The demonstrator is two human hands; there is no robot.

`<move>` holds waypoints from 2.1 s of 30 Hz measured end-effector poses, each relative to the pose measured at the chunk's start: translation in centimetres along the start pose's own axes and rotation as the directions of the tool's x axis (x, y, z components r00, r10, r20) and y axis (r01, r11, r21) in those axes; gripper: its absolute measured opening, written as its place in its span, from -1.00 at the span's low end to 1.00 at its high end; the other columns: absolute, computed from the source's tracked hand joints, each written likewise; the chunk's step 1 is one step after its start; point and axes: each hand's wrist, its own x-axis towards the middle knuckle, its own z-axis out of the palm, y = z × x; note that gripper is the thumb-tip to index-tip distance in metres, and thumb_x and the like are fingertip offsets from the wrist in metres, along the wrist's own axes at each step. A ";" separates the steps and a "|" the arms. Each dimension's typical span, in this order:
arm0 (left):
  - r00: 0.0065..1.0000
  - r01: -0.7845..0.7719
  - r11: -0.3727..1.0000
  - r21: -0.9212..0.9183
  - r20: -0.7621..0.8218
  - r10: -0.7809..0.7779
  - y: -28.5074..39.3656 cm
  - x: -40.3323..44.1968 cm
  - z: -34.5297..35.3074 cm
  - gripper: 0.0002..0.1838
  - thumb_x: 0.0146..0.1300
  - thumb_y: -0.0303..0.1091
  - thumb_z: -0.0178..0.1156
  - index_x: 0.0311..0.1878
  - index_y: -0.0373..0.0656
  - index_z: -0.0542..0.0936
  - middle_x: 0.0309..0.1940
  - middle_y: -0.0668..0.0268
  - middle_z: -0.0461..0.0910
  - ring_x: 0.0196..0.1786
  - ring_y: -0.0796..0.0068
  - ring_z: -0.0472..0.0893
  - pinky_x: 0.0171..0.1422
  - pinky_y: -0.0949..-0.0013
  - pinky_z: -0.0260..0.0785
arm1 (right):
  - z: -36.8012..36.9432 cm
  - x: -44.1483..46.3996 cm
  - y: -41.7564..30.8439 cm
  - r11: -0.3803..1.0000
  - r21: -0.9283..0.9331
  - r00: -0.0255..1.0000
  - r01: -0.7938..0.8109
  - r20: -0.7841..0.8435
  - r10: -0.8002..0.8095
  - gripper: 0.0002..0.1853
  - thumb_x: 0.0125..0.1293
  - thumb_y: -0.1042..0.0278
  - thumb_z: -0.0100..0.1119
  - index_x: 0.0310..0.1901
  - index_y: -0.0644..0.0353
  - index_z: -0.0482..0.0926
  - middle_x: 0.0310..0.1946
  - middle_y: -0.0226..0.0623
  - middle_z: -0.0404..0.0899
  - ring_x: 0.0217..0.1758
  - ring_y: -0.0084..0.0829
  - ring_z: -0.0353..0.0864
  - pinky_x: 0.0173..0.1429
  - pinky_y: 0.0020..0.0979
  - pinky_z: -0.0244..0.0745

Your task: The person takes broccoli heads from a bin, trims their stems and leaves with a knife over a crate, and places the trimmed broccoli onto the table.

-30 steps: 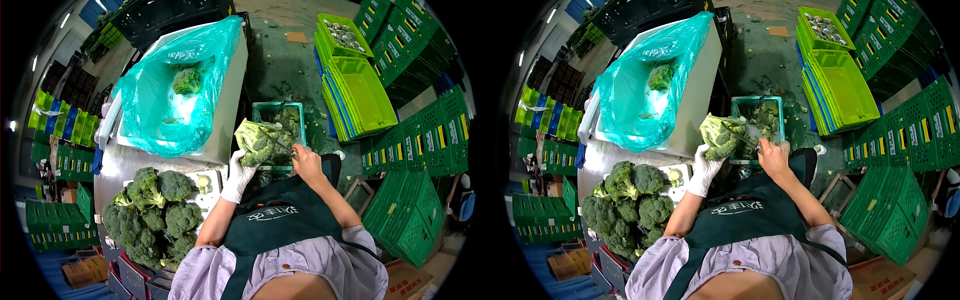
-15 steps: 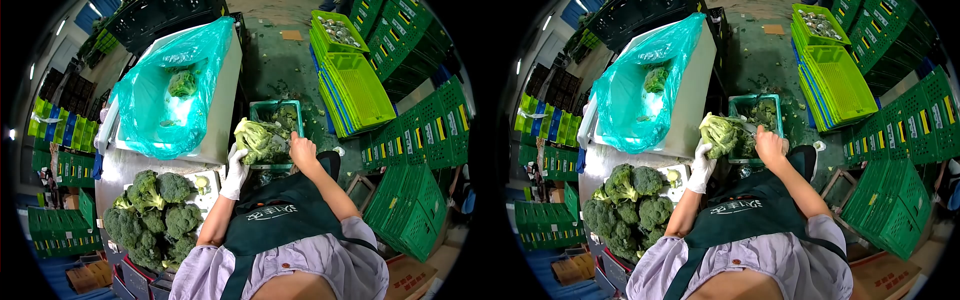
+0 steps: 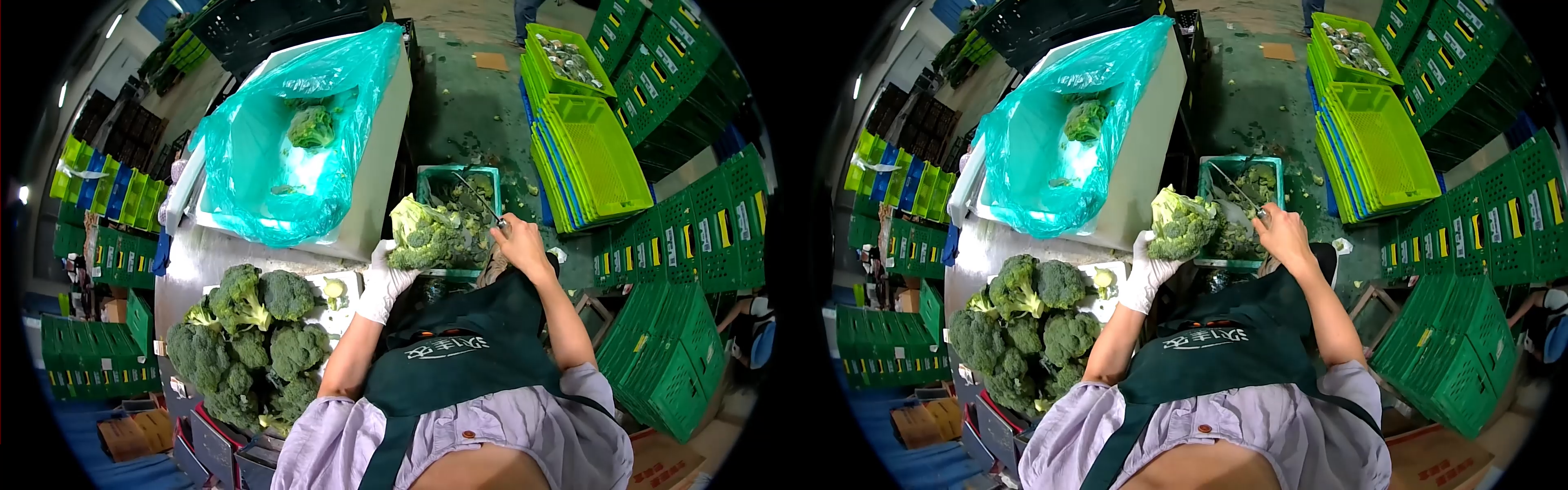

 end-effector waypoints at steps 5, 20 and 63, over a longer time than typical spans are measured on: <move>0.999 0.047 0.999 -0.014 0.009 -0.047 0.0 0.0 0.0 -0.15 -0.07 -0.23 0.17 0.37 -0.25 0.18 0.31 -0.08 0.24 0.32 -0.13 0.31 0.42 -0.18 0.17 | -1.1 -1.6 -1.3 0.977 0.011 0.977 0.213 -0.018 -0.213 -0.78 0.16 0.31 0.30 -0.22 0.24 0.57 -0.54 -0.02 0.60 -0.43 -0.03 0.62 -0.34 -0.20 0.47; 0.993 -0.076 0.855 0.512 -0.043 0.114 1.0 -0.4 0.0 -0.52 -0.02 -0.43 0.13 0.06 -0.31 0.45 -0.08 0.20 0.55 -0.02 0.42 0.56 0.13 0.29 0.44 | -3.9 -1.1 0.0 0.864 -0.285 0.904 0.416 0.230 -0.360 -0.70 -0.02 0.41 0.23 -0.17 0.11 0.56 -0.52 -0.03 0.58 -0.37 0.03 0.60 -0.28 -0.06 0.52; 0.614 -0.473 0.018 0.881 0.315 0.723 -4.0 0.2 2.6 -0.45 -0.19 -0.48 0.50 -0.18 -0.16 0.35 -0.12 0.27 0.39 -0.05 0.44 0.41 0.07 0.37 0.30 | 6.2 -2.9 -2.5 0.991 0.073 0.993 0.110 0.037 -0.113 -0.69 0.29 0.30 0.09 -0.19 0.44 0.33 -0.53 0.26 0.53 -0.43 0.25 0.55 -0.30 0.07 0.48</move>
